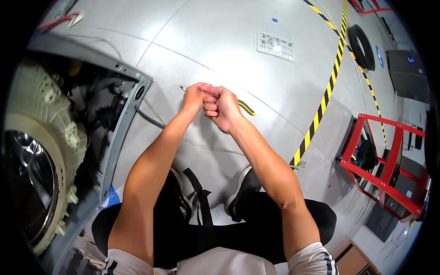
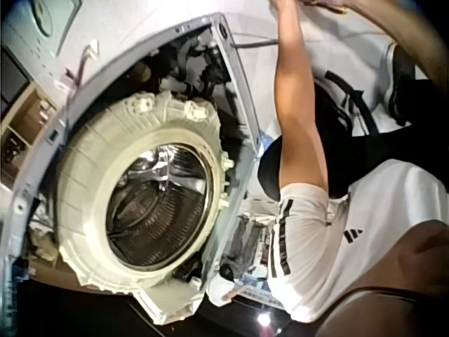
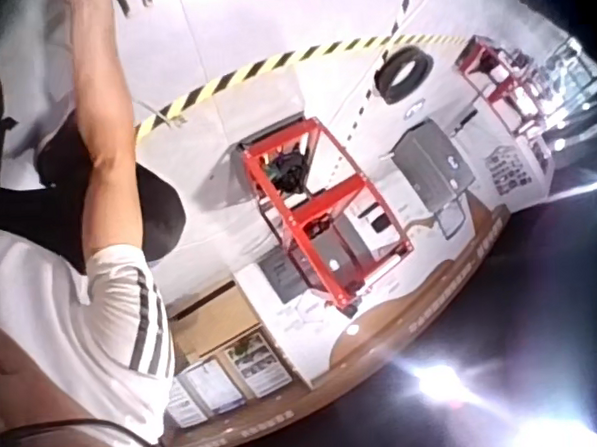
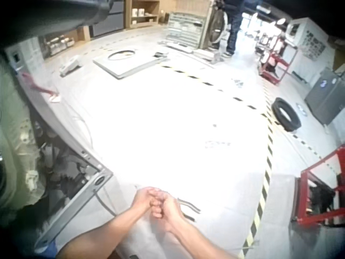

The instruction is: The person unscrews a part from a washing machine frame with a screwdriver, places a screw into a parts tray, and then uses pliers to loosen a metal clamp on a black rubber hose connected to the white pump housing.

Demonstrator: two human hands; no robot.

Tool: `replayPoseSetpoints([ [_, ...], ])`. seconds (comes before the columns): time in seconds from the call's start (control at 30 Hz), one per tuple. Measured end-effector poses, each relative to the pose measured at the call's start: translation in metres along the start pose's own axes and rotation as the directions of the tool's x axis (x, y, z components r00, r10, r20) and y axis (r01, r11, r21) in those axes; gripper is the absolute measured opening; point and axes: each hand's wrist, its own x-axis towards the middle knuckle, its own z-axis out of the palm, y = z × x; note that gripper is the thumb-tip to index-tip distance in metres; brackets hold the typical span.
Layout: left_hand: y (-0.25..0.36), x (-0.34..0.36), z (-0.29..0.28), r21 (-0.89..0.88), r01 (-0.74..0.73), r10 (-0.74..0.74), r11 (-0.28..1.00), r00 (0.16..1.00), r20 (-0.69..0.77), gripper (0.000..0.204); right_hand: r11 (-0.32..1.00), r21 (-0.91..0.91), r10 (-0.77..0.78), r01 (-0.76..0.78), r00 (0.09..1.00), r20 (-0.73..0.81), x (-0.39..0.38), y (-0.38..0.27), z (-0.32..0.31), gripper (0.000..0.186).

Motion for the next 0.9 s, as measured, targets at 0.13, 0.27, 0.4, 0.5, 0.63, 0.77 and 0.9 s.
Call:
replayPoseSetpoints([
  [0.13, 0.018, 0.024, 0.019, 0.442, -0.384, 0.427, 0.811, 0.904, 0.002, 0.034, 0.962, -0.263, -0.105, 0.067, 0.985, -0.134, 0.013, -0.044, -0.043, 0.032],
  [0.27, 0.041, 0.044, 0.041, 0.72, -0.374, 0.365, 0.584, 0.914, 0.179, 0.039, 0.802, -0.59, -0.261, 0.091, 0.942, -0.209, 0.022, -0.102, -0.108, 0.028],
  [0.4, 0.045, 0.079, 0.07, 0.942, -0.272, 0.246, 0.196, 0.944, 0.221, 0.075, 0.674, -0.736, -0.288, 0.063, 0.94, -0.183, 0.011, -0.141, -0.159, 0.023],
  [0.5, 0.052, 0.103, 0.092, 0.984, -0.14, 0.093, 0.109, 0.987, 0.131, 0.091, 0.698, -0.709, -0.291, 0.098, 0.944, -0.155, 0.005, -0.151, -0.185, 0.022],
  [0.63, 0.055, 0.115, 0.119, 0.996, -0.062, -0.046, -0.062, 0.997, 0.059, 0.106, 0.691, -0.703, -0.361, 0.168, 0.923, -0.133, 0.007, -0.155, -0.212, 0.022],
  [0.77, 0.063, 0.128, 0.126, 0.949, -0.13, -0.126, -0.286, 0.987, 0.097, 0.114, 0.555, -0.797, -0.506, 0.238, 0.857, -0.097, 0.023, -0.159, -0.222, 0.019],
  [0.9, 0.072, 0.124, 0.132, 0.935, -0.152, -0.141, -0.322, 0.984, 0.111, 0.115, 0.443, -0.869, -0.588, 0.22, 0.803, -0.097, 0.027, -0.168, -0.212, 0.018],
])
